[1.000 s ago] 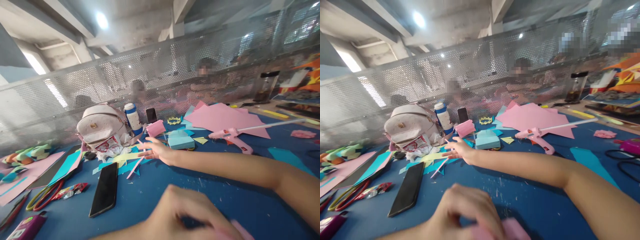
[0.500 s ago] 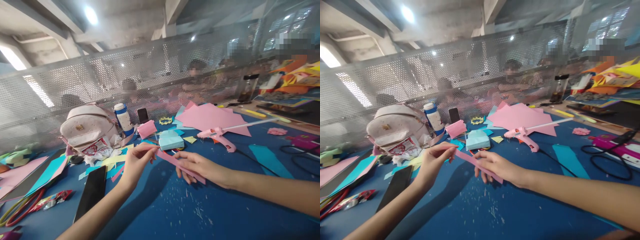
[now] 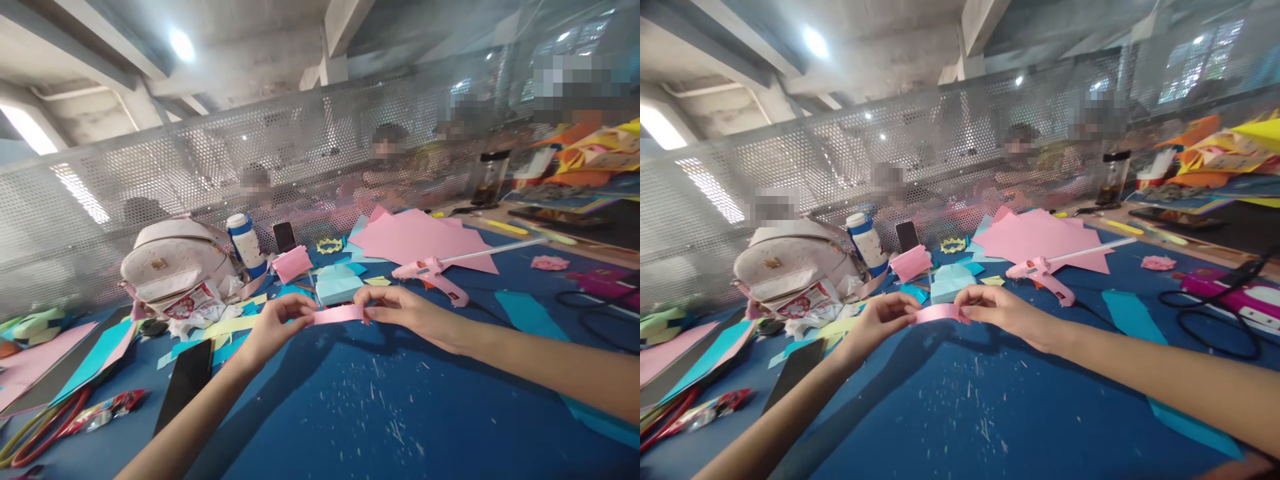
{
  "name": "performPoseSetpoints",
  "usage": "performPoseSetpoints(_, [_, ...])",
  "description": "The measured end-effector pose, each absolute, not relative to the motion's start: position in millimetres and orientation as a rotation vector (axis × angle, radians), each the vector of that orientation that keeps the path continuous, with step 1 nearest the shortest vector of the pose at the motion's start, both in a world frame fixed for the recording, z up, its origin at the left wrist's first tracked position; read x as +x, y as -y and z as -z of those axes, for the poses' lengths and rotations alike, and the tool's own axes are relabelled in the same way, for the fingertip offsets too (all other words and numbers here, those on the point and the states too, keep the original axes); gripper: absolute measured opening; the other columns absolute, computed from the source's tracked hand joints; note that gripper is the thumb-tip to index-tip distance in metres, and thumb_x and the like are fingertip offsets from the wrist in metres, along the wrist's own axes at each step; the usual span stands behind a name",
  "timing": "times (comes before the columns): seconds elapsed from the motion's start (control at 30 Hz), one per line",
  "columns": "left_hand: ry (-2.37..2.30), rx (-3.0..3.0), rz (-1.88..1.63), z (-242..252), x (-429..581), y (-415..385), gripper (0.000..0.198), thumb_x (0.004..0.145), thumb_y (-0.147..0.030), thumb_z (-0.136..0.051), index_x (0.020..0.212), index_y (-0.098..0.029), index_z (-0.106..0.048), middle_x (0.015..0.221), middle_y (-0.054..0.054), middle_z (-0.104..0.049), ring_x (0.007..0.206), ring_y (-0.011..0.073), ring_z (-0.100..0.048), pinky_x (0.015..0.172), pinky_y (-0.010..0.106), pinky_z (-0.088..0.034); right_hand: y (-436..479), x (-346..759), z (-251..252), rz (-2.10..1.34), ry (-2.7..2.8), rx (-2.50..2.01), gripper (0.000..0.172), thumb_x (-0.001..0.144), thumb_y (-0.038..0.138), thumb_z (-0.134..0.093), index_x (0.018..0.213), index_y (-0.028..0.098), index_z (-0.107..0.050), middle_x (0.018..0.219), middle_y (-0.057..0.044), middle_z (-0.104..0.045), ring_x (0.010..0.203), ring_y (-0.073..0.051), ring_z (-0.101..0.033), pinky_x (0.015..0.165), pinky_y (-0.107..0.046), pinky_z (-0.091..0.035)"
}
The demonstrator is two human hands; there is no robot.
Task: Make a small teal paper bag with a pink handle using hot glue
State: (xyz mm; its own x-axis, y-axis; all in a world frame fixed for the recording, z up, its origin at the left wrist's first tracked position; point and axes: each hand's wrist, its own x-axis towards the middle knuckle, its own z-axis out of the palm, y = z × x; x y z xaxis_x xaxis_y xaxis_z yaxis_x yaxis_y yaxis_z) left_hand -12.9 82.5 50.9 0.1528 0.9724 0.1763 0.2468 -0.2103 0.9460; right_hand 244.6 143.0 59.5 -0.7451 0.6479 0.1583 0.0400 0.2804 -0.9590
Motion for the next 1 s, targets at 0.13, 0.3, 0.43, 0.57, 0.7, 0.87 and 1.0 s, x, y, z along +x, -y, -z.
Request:
performPoseSetpoints(0.13, [-1.265,2.017,-1.008,-58,-9,-76,0.011,0.083,-0.021,-0.064,0.090,-0.022,-0.073,0.095,0.004,-0.068,0.094,0.0182,-0.062,0.090,0.034,-0.043,-148,237,-66,-1.439,2.016,-0.611,0.022,0.084,0.040,-0.061,0.086,0.019,-0.062,0.081,-0.001,-0.053,0.078,-0.014,-0.049,0.071,-0.028,-0.039])
performPoseSetpoints(0.3, [-1.264,2.127,-1.132,-64,-11,-90,0.008,0.079,-0.027,-0.069,0.080,-0.020,-0.074,0.095,0.006,-0.062,0.094,0.0196,-0.058,0.087,0.034,-0.045,-161,225,-76,-1.471,1.871,-0.614,0.019,0.083,0.036,-0.060,0.081,0.018,-0.057,0.070,0.000,-0.051,0.065,-0.012,-0.045,0.063,-0.027,-0.038])
performPoseSetpoints(0.43, [-1.137,1.814,-1.278,-61,-9,-122,0.018,0.072,-0.033,-0.074,0.078,-0.016,-0.073,0.081,0.006,-0.067,0.078,0.0179,-0.062,0.074,0.031,-0.051,-178,214,-76,-1.437,1.811,-0.648,0.015,0.082,0.032,-0.056,0.079,0.017,-0.054,0.070,0.000,-0.051,0.065,-0.010,-0.046,0.063,-0.026,-0.039])
performPoseSetpoints(0.57, [-1.082,1.709,-1.293,-55,-5,-155,0.029,0.071,-0.042,-0.072,0.077,-0.014,-0.067,0.080,0.008,-0.071,0.077,0.0203,-0.067,0.071,0.034,-0.055,-196,209,-67,-1.353,1.838,-0.705,0.010,0.080,0.027,-0.053,0.082,0.017,-0.054,0.075,-0.002,-0.054,0.067,-0.011,-0.049,0.061,-0.025,-0.041])
performPoseSetpoints(0.7, [-1.088,1.674,-1.263,-47,-7,-177,0.023,0.069,-0.035,-0.070,0.073,-0.014,-0.065,0.074,0.006,-0.070,0.066,0.0159,-0.066,0.063,0.028,-0.055,-210,209,-56,-1.255,1.927,-0.722,0.008,0.075,0.021,-0.052,0.081,0.017,-0.055,0.074,-0.001,-0.057,0.063,-0.010,-0.051,0.060,-0.024,-0.042])
performPoseSetpoints(0.87, [-1.093,1.691,-1.125,-43,-12,-190,0.005,0.061,-0.018,-0.065,0.060,-0.013,-0.065,0.066,0.004,-0.069,0.057,0.0120,-0.063,0.057,0.023,-0.052,-220,210,-49,-1.185,2.022,-0.732,0.011,0.073,0.022,-0.050,0.075,0.015,-0.059,0.067,-0.001,-0.060,0.061,-0.012,-0.054,0.059,-0.025,-0.042])
performPoseSetpoints(1.0, [-1.137,1.698,-1.055,-46,-14,-191,0.016,0.060,-0.013,-0.058,0.068,-0.012,-0.071,0.069,0.005,-0.071,0.060,0.0127,-0.065,0.058,0.022,-0.053,-223,212,-49,-1.123,2.131,-0.724,0.020,0.076,0.028,-0.053,0.072,0.014,-0.066,0.065,-0.003,-0.063,0.058,-0.012,-0.054,0.057,-0.025,-0.041])
